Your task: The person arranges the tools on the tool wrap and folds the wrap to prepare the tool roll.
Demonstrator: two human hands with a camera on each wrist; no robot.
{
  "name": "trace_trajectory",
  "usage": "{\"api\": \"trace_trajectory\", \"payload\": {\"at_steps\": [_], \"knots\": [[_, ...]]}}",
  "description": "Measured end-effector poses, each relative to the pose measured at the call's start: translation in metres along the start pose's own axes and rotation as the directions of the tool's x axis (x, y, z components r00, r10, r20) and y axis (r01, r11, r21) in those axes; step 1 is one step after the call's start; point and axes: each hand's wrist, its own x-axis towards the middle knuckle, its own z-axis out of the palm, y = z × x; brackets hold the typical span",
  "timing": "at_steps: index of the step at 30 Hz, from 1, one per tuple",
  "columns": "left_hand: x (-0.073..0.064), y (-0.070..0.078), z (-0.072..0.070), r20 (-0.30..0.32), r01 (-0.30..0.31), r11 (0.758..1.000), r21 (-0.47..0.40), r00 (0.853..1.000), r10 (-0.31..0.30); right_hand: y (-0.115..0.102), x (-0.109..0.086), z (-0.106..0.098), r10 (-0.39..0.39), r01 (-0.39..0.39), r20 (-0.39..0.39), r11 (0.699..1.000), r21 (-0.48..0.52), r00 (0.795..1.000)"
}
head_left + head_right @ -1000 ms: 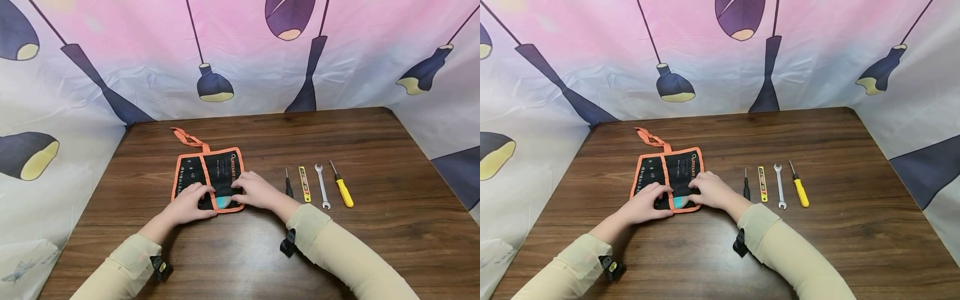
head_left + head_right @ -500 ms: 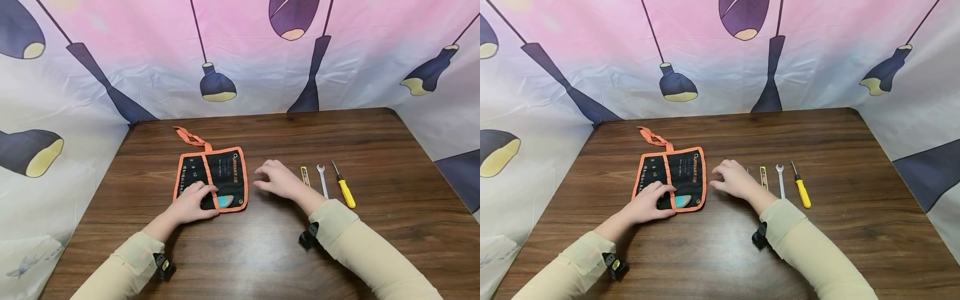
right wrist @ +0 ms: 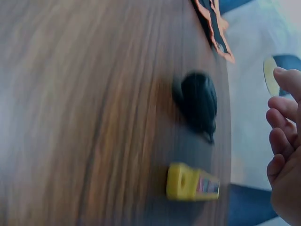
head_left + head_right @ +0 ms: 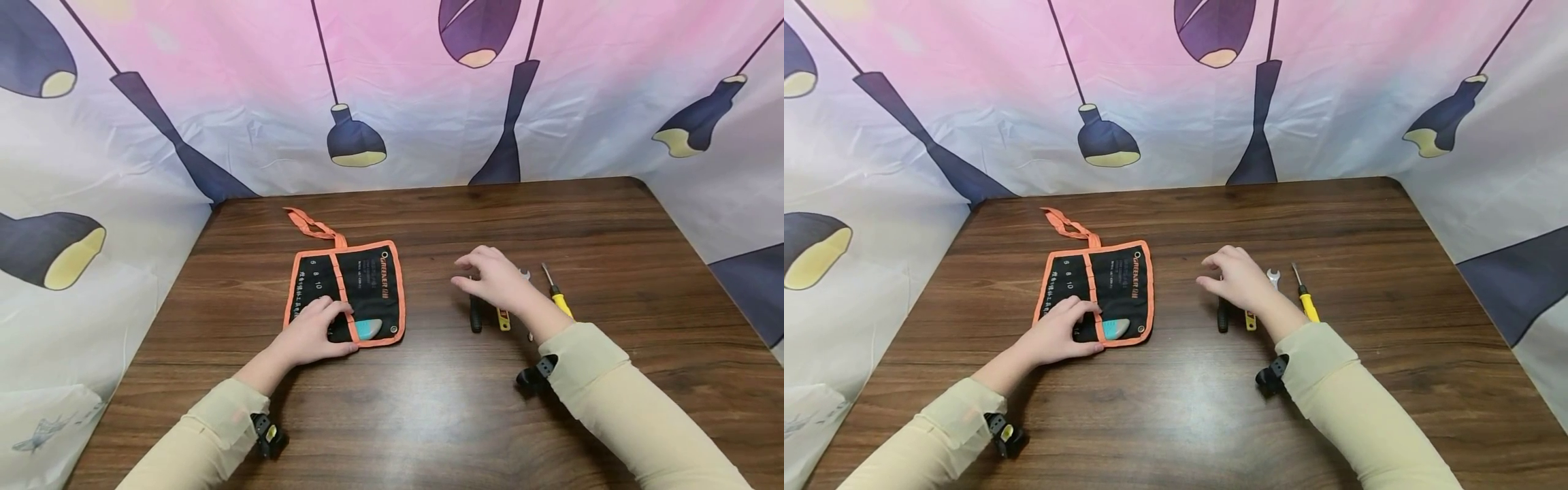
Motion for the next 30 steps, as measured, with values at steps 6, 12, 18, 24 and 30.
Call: {"api": "trace_trajectory", "payload": {"at_steps": [6, 12, 18, 24, 30], "knots": [[0.0, 0.0, 0.0, 0.002, 0.01, 1.0, 0.001, 1.0, -0.01, 0.019, -0.012, -0.008, 0.063, -0.062, -0.035, 0.998, 0.008, 0.997], [0.0, 0.0, 0.0, -0.001, 0.008, 1.0, -0.004, 1.0, -0.008, 0.036, -0.024, -0.016, 0.103, -0.102, -0.07, 0.995, 0.012, 0.992], [-0.001, -0.001, 0.001, -0.01, -0.005, 1.0, -0.024, 1.0, 0.004, 0.052, -0.038, -0.026, 0.132, -0.133, -0.085, 0.991, -0.006, 0.988], [0.0, -0.002, 0.0, -0.026, -0.019, 0.999, -0.03, 1.0, 0.018, 0.068, -0.052, -0.03, 0.161, -0.16, -0.114, 0.987, 0.015, 0.98], [0.001, -0.002, 0.0, -0.027, -0.022, 0.999, -0.024, 0.999, 0.021, 0.08, -0.062, -0.032, 0.162, -0.163, -0.151, 0.987, 0.004, 0.975]]}}
